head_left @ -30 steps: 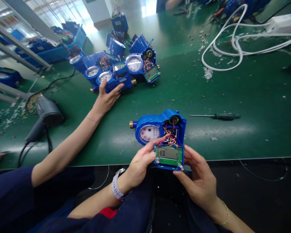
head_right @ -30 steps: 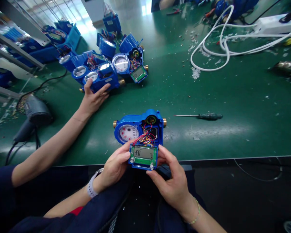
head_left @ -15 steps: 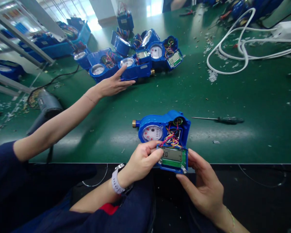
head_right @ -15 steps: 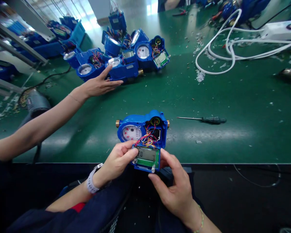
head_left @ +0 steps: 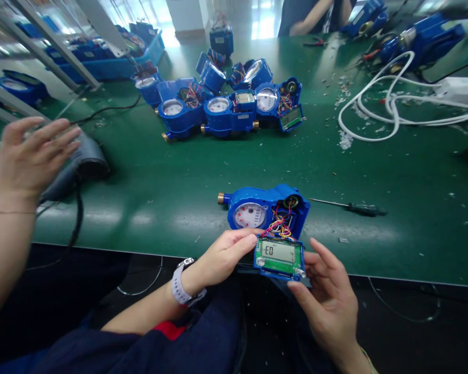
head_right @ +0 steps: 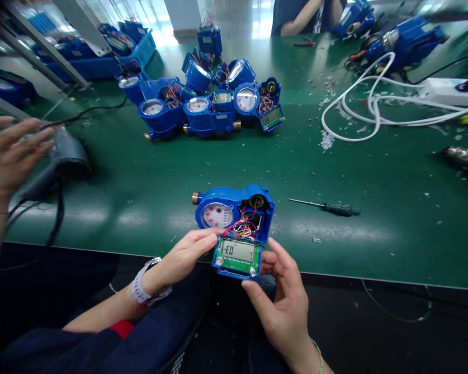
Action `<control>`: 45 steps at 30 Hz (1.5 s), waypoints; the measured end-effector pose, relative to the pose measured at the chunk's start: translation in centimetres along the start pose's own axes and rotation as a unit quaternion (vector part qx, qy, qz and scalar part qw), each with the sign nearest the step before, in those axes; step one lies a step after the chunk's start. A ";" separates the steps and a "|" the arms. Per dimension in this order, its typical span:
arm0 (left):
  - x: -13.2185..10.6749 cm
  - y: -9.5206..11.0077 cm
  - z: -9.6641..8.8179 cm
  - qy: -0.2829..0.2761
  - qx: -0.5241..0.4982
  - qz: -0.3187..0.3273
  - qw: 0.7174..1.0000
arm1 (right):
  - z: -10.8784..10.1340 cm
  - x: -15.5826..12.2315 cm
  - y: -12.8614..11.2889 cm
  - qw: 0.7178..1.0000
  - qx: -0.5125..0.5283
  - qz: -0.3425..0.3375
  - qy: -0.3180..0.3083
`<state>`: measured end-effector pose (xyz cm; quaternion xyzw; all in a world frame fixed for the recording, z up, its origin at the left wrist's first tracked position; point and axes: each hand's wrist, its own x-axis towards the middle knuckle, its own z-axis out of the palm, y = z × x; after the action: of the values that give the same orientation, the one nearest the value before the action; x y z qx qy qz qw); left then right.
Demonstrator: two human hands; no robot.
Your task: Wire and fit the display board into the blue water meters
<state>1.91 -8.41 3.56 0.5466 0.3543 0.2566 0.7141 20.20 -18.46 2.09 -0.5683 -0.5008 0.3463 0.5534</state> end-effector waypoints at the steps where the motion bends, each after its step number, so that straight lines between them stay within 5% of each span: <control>1: 0.0 0.0 -0.1 0.000 0.001 -0.004 1.000 | -0.1 -0.1 0.1 1.000 -0.005 0.000 0.000; 7: -0.3 0.5 -0.3 -0.015 0.018 -0.022 0.999 | -0.3 -0.2 0.4 1.000 -0.006 0.018 0.005; 11: -0.9 1.6 -1.0 0.047 0.157 0.035 0.986 | -0.6 0.6 0.5 0.997 0.051 0.063 0.012; 15: -0.4 2.5 -2.7 0.173 0.283 0.215 0.919 | -1.6 1.9 0.5 0.992 0.090 0.082 0.015; 19: 1.8 2.3 -4.5 0.113 0.399 0.240 0.878 | -2.7 3.8 -0.3 0.993 0.101 0.059 0.007; 23: 4.4 2.2 -5.8 0.050 0.431 0.173 0.884 | -3.4 6.2 -1.6 0.997 0.068 0.019 -0.023; 29: 7.8 3.3 -8.0 0.030 0.320 0.093 0.942 | -2.9 10.5 -2.7 0.997 0.001 0.025 -0.075; 33: 9.3 2.9 -8.8 0.011 0.220 0.102 0.970 | -2.3 12.9 -2.9 0.997 0.004 0.023 -0.067; 40: 9.4 1.3 -9.1 0.001 0.174 0.144 0.974 | -2.5 15.2 -4.7 0.997 -0.032 0.016 -0.073; 45: 8.7 0.8 -9.0 -0.008 0.178 0.143 0.974 | -1.7 16.6 -6.0 0.988 0.036 0.121 -0.091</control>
<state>0.21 3.75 1.03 0.7119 0.3066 0.2844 0.5643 25.04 -3.80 10.86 -0.5703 -0.4636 0.4788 0.4802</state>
